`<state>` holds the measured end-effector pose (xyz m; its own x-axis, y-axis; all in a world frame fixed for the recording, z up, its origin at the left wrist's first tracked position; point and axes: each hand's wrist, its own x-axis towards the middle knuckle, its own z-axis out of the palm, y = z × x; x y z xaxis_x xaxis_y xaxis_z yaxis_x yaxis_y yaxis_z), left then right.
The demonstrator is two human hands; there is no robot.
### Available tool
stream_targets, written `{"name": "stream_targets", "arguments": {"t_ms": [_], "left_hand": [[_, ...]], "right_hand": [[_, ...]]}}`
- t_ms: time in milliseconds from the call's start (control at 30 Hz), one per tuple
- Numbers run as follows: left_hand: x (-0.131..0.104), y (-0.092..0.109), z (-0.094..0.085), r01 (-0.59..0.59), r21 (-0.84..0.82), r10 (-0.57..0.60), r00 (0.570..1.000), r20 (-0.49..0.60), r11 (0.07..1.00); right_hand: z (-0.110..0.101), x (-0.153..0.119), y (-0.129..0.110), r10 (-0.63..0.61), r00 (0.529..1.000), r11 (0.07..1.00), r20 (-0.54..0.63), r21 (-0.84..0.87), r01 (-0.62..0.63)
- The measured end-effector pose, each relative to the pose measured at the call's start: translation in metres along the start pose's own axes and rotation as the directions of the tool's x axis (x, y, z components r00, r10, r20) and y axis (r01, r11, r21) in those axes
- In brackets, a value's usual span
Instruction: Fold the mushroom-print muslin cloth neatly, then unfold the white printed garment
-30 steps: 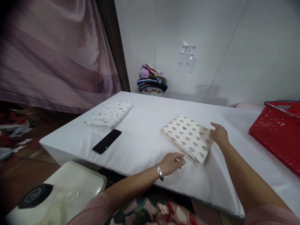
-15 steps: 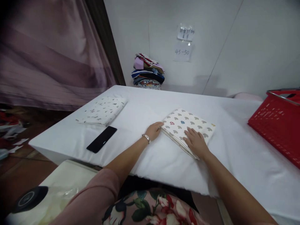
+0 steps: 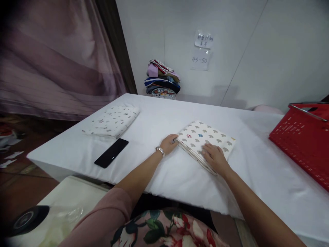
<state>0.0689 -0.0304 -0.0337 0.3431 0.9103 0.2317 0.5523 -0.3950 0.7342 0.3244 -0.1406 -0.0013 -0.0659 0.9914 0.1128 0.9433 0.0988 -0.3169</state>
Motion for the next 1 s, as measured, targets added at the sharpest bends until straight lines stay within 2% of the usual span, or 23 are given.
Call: {"name": "stream_targets", "arguments": {"t_ms": [67,200,300,433,700,900,1000], "left_hand": [[0.001,0.000,0.000,0.001,-0.001,-0.001,1.000,-0.005,1.000],[0.003,0.003,0.001,0.048,0.013,-0.047,0.999,-0.020,0.999],[0.004,0.006,0.001,0.048,0.028,-0.048,0.999,-0.015,0.998],[0.005,0.009,0.001,0.027,0.054,-0.027,1.000,0.002,0.998],[0.008,0.005,0.001,0.051,-0.024,-0.051,0.999,-0.006,0.998],[0.010,0.002,0.001,0.049,-0.073,-0.049,0.999,0.002,0.996],[0.011,0.002,0.001,0.053,-0.067,-0.053,0.999,0.006,0.996]], "right_hand": [[-0.002,-0.004,-0.009,-0.037,0.999,0.999,0.001,0.006,0.037],[0.005,-0.012,-0.020,-0.166,0.986,0.980,0.024,-0.108,0.168],[0.015,-0.015,-0.018,-0.208,0.978,0.963,0.003,-0.177,0.205],[0.019,-0.014,-0.013,-0.235,0.972,0.957,-0.019,-0.180,0.228],[0.007,-0.008,-0.015,-0.201,0.979,0.974,-0.028,-0.108,0.197],[0.005,-0.005,-0.009,-0.116,0.993,0.988,-0.036,-0.106,0.112],[0.010,-0.006,-0.009,-0.166,0.985,0.979,-0.057,-0.133,0.157]]}}
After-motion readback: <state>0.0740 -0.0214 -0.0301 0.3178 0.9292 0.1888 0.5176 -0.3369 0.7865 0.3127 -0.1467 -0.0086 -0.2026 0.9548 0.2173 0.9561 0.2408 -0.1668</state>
